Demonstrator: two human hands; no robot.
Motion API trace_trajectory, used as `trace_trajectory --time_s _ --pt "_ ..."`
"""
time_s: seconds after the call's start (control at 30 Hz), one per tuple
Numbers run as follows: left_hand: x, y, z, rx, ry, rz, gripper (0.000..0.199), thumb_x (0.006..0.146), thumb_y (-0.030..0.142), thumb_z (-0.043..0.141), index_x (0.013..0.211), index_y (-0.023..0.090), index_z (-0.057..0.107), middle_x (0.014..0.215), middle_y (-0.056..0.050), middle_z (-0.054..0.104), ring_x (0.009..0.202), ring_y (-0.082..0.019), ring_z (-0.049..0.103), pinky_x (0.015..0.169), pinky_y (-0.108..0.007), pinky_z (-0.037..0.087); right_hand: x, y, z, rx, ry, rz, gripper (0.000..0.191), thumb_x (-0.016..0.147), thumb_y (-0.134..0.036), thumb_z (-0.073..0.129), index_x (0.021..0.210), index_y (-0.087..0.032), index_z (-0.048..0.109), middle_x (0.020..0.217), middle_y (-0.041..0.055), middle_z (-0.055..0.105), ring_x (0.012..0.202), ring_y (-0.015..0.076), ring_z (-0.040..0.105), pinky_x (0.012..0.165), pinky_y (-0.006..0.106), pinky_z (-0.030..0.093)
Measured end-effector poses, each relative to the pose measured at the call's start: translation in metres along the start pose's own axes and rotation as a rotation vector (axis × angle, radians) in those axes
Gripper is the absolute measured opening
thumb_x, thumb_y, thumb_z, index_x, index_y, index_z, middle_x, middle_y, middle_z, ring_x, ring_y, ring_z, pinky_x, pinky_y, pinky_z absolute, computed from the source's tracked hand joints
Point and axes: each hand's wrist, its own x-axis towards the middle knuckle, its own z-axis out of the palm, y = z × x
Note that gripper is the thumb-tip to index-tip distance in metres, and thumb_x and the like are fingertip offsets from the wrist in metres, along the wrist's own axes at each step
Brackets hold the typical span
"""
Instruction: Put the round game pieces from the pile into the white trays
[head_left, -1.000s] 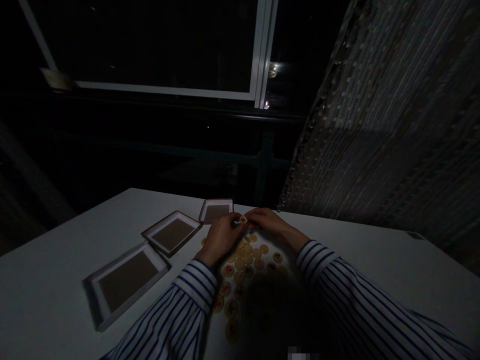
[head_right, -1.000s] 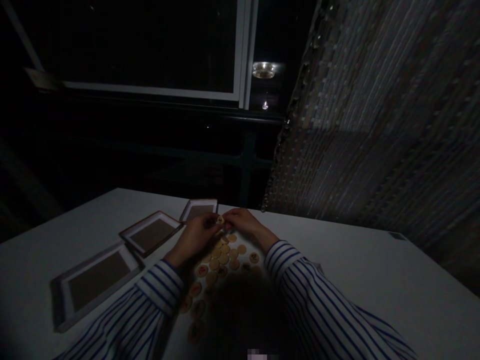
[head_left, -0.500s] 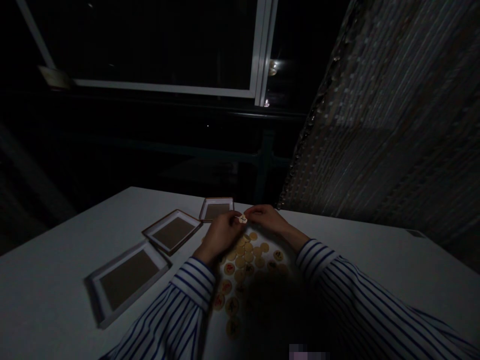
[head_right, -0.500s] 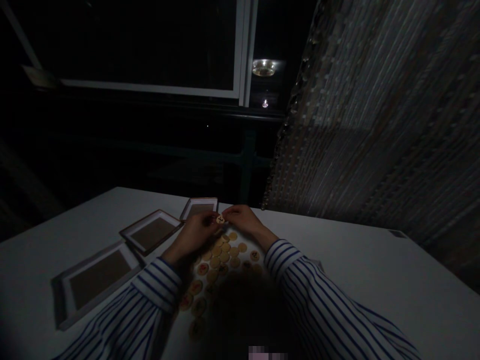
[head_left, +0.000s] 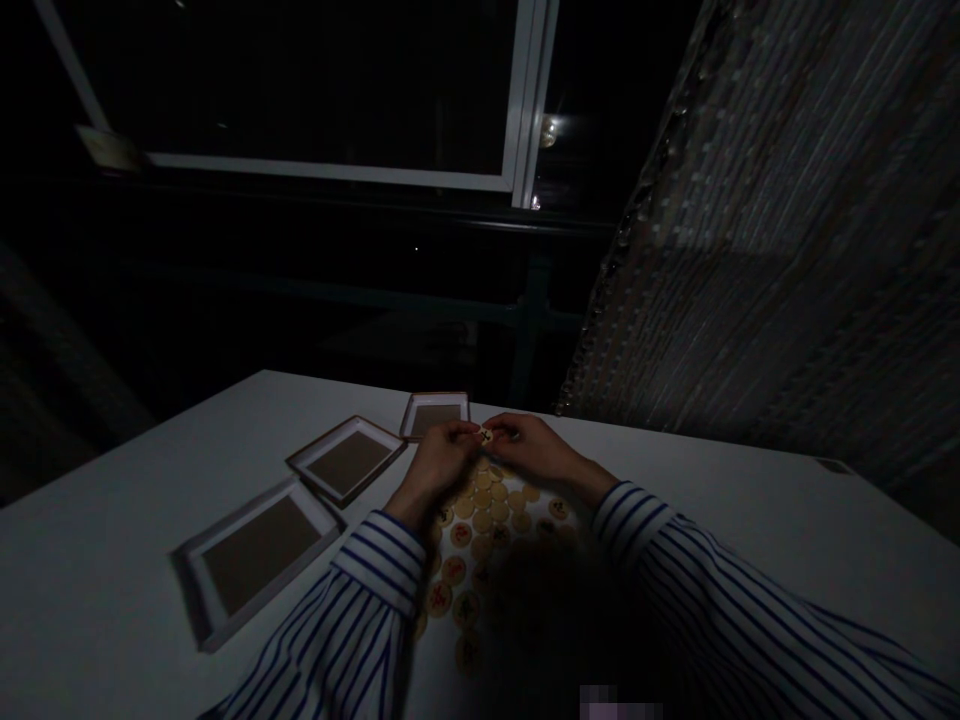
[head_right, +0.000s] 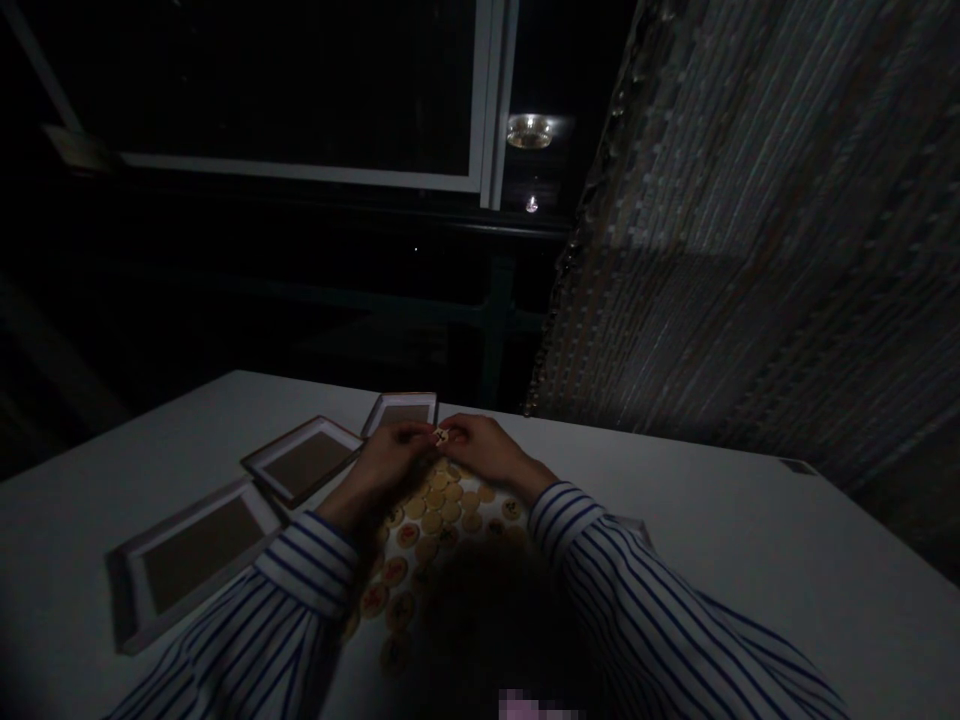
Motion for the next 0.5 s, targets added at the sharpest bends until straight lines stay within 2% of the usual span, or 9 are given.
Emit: trace_trajectory --time_s 0.1,0.23,0.37,0.5 --pt "0.002 -0.002 -0.003 0.132 0.003 0.058 0.025 0.073 0.027 0.05 0.088 0.011 0.062 0.081 -0.007 0.067 0.074 -0.016 0.06 0.067 -0.025 0.045 0.001 0.005 0.0 -0.114 0.009 -0.001 0.031 0.074 -0.031 0.053 0.099 -0.015 0.059 0.081 0.0027 0.063 0.069 0.0124 0.055 0.059 0.021 0.039" --pt "0.006 -0.004 -0.012 0.312 0.032 0.134 0.027 0.075 0.027 0.047 0.091 0.013 0.063 0.093 -0.009 0.066 0.088 -0.019 0.058 0.078 -0.029 0.042 0.002 0.013 -0.004 -0.319 0.024 0.065 0.03 0.073 -0.029 0.053 0.099 -0.017 0.059 0.082 0.0037 0.064 0.071 0.0139 0.056 0.06 0.022 0.037" --pt "0.007 -0.002 -0.024 0.556 0.02 0.147 0.028 0.078 0.026 0.043 0.094 0.016 0.063 0.098 -0.01 0.065 0.09 -0.021 0.058 0.077 -0.03 0.041 0.004 0.02 -0.004 -0.506 -0.045 0.113 0.027 0.074 -0.032 0.05 0.094 -0.017 0.062 0.083 0.0055 0.064 0.071 0.0148 0.056 0.058 0.022 0.035" --pt "0.005 0.003 -0.032 0.667 0.042 0.129 0.03 0.078 0.026 0.042 0.099 0.017 0.062 0.102 -0.01 0.064 0.094 -0.021 0.057 0.079 -0.028 0.041 0.007 0.026 -0.001 -0.54 -0.082 0.139 0.026 0.073 -0.034 0.051 0.085 -0.017 0.065 0.079 0.0064 0.065 0.067 0.015 0.055 0.055 0.023 0.032"
